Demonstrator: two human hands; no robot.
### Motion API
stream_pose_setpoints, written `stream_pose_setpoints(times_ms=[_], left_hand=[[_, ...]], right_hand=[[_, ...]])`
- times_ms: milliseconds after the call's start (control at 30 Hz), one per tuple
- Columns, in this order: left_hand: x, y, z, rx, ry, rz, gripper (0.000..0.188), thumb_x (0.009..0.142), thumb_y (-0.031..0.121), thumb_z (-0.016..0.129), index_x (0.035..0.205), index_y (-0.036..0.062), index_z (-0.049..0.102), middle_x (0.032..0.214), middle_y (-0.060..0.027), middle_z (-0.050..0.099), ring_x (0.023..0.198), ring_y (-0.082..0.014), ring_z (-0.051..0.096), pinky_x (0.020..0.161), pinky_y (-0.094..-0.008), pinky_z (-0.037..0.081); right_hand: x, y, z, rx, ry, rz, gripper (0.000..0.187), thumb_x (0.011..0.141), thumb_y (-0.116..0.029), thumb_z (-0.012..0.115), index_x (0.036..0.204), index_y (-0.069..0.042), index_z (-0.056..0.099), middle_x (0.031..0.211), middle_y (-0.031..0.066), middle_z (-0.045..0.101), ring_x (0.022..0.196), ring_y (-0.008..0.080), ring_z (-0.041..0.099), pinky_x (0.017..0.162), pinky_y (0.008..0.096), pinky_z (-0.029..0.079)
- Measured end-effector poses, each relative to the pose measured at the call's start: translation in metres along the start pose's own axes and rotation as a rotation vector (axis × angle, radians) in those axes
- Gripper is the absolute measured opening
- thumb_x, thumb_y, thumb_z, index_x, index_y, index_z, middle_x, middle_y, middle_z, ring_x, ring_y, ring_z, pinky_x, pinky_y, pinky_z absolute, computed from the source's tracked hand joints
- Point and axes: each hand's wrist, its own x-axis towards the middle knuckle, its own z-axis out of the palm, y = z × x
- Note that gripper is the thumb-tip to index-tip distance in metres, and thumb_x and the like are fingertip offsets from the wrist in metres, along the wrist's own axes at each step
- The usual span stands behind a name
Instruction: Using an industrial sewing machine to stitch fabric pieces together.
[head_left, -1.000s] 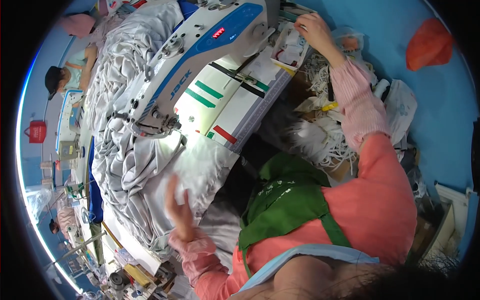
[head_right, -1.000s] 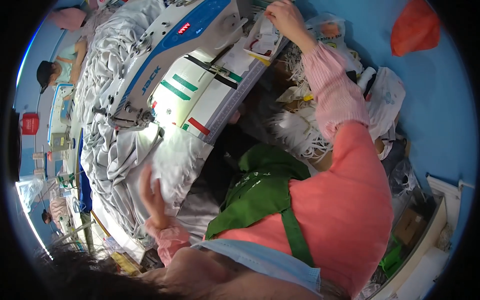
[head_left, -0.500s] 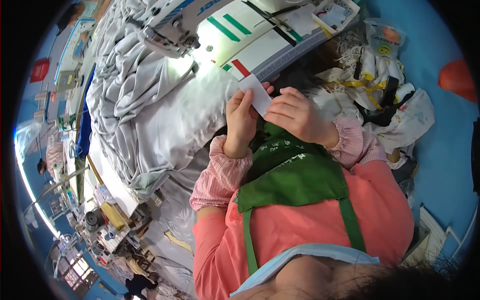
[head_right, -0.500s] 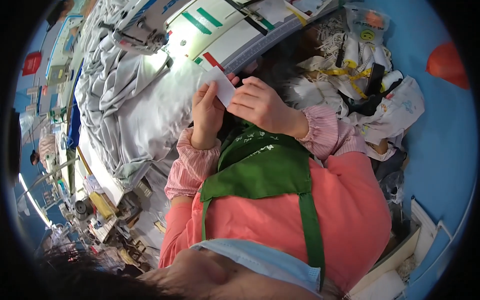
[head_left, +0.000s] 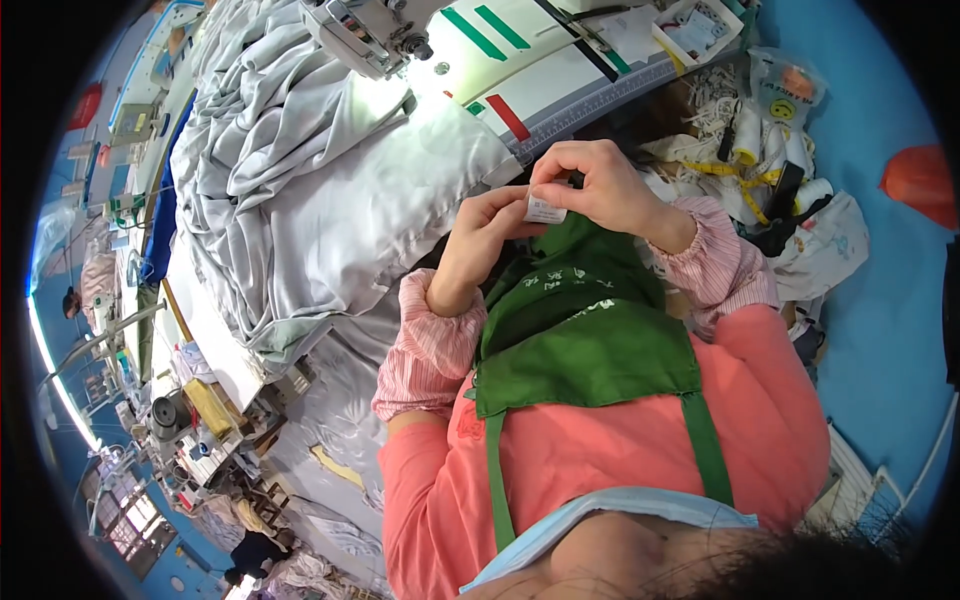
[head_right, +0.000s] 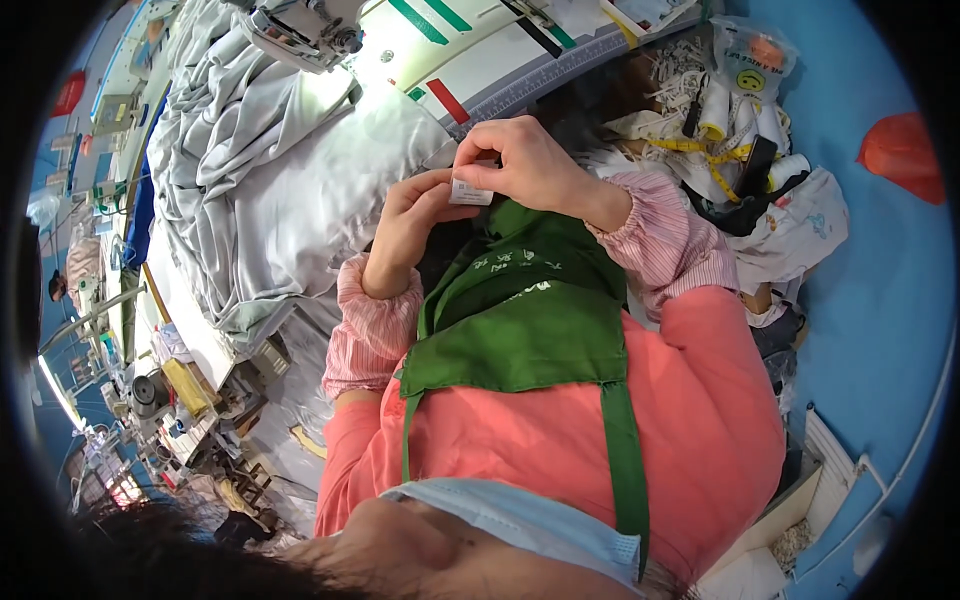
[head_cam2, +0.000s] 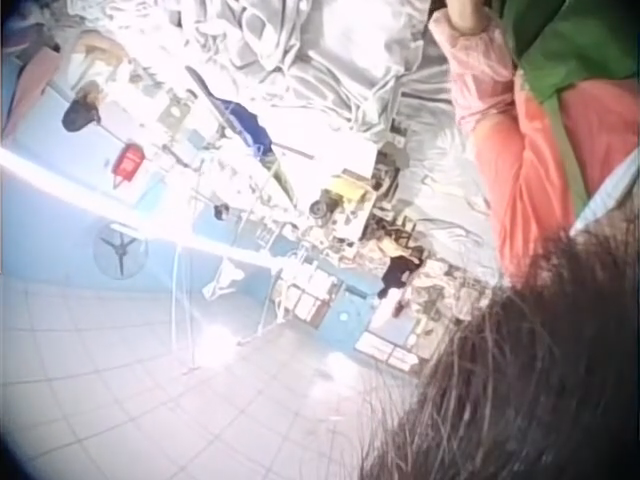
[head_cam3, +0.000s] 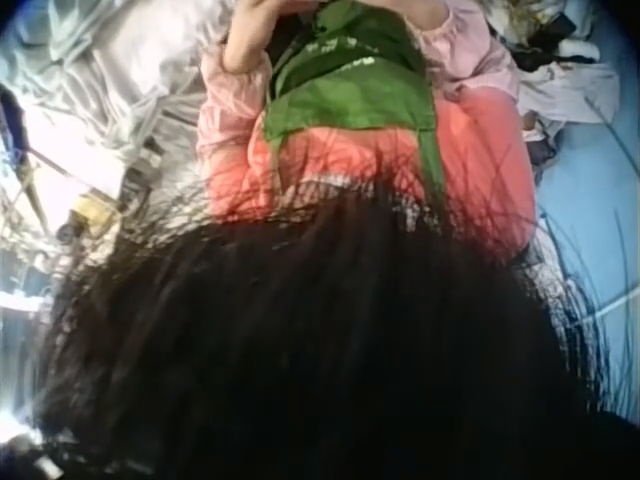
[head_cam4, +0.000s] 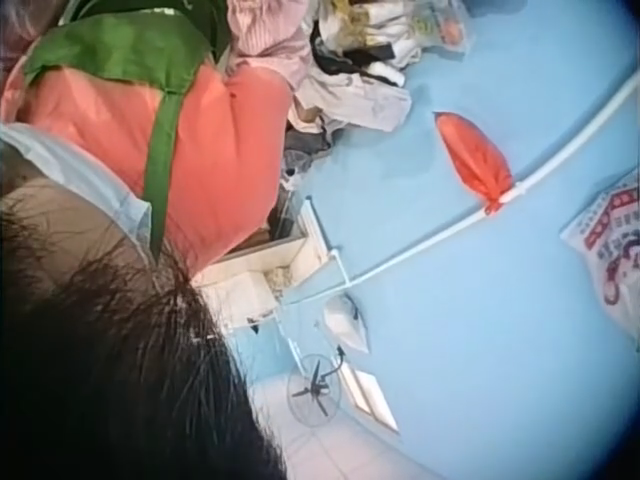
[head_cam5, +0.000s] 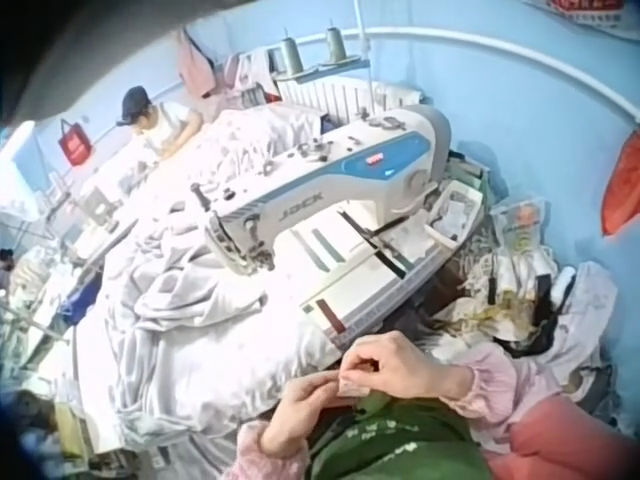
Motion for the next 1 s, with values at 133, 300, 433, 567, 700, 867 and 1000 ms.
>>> stream_pose_setpoints(times_ms=[133, 300, 433, 567, 700, 867, 1000], left_hand=[[0.0, -0.012, 0.005, 0.096, 0.072, 0.152, 0.028, 0.097, 0.011, 0.054, 0.116, -0.0083, 0.061, 0.105, -0.0117, 0.066, 0.093, -0.0169, 0.065, 0.082, -0.0301, 0.056], [0.001, -0.014, 0.01, 0.049, 0.174, 0.155, 0.024, 0.096, 0.013, 0.059, 0.107, -0.0076, 0.064, 0.094, -0.0099, 0.068, 0.08, -0.0142, 0.066, 0.072, -0.0259, 0.058], [0.002, -0.016, 0.008, 0.088, 0.202, 0.153, 0.023, 0.096, 0.012, 0.059, 0.105, -0.0077, 0.064, 0.092, -0.0095, 0.068, 0.078, -0.0137, 0.066, 0.07, -0.0255, 0.057], [0.0, -0.014, 0.005, 0.116, 0.209, 0.174, 0.022, 0.095, 0.012, 0.059, 0.103, -0.0074, 0.065, 0.088, -0.0092, 0.069, 0.075, -0.0126, 0.066, 0.068, -0.0246, 0.056], [0.002, -0.017, -0.004, 0.225, 0.224, 0.129, 0.022, 0.094, 0.013, 0.062, 0.1, -0.0079, 0.066, 0.084, -0.0071, 0.069, 0.069, -0.0106, 0.064, 0.063, -0.0239, 0.054], [0.005, -0.017, 0.002, 0.069, 0.263, 0.146, 0.021, 0.091, 0.014, 0.065, 0.097, -0.0063, 0.065, 0.083, -0.0059, 0.068, 0.073, -0.01, 0.063, 0.065, -0.023, 0.052], [0.006, -0.029, -0.005, -0.178, 0.293, 0.148, 0.017, 0.092, 0.011, 0.063, 0.099, -0.0049, 0.063, 0.088, -0.0077, 0.067, 0.08, -0.013, 0.064, 0.074, -0.0254, 0.052]], right_hand=[[0.001, -0.003, 0.0, -0.007, 0.018, 0.003, 0.008, 0.081, -0.005, 0.069, 0.086, 0.0, 0.067, 0.081, 0.0055, 0.068, 0.072, 0.0127, 0.063, 0.065, 0.0266, 0.049], [0.002, -0.005, 0.0, 0.018, 0.014, 0.008, 0.009, 0.081, -0.006, 0.07, 0.087, 0.001, 0.067, 0.081, 0.005, 0.068, 0.072, 0.0111, 0.062, 0.065, 0.0252, 0.049], [0.0, -0.004, 0.005, 0.238, 0.075, 0.078, 0.013, 0.084, -0.008, 0.071, 0.093, 0.001, 0.068, 0.08, 0.0024, 0.067, 0.073, 0.0069, 0.06, 0.065, 0.0225, 0.048], [-0.003, 0.002, -0.005, 0.13, 0.011, 0.092, 0.015, 0.086, -0.01, 0.07, 0.096, 0.001, 0.068, 0.081, 0.0009, 0.067, 0.073, 0.0043, 0.058, 0.064, 0.0209, 0.047], [-0.002, 0.006, -0.003, 0.158, -0.077, 0.143, 0.014, 0.087, -0.009, 0.069, 0.096, 0.001, 0.068, 0.077, 0.0008, 0.066, 0.07, 0.0036, 0.057, 0.063, 0.02, 0.046], [0.002, 0.009, 0.006, 0.035, 0.0, 0.059, 0.012, 0.089, -0.009, 0.066, 0.094, 0.002, 0.067, 0.072, -0.0002, 0.064, 0.066, 0.003, 0.053, 0.06, 0.0203, 0.044], [0.01, 0.015, 0.014, 0.101, 0.076, 0.137, 0.012, 0.091, -0.01, 0.063, 0.093, 0.002, 0.064, 0.07, -0.0018, 0.059, 0.064, 0.003, 0.048, 0.057, 0.0211, 0.041]])
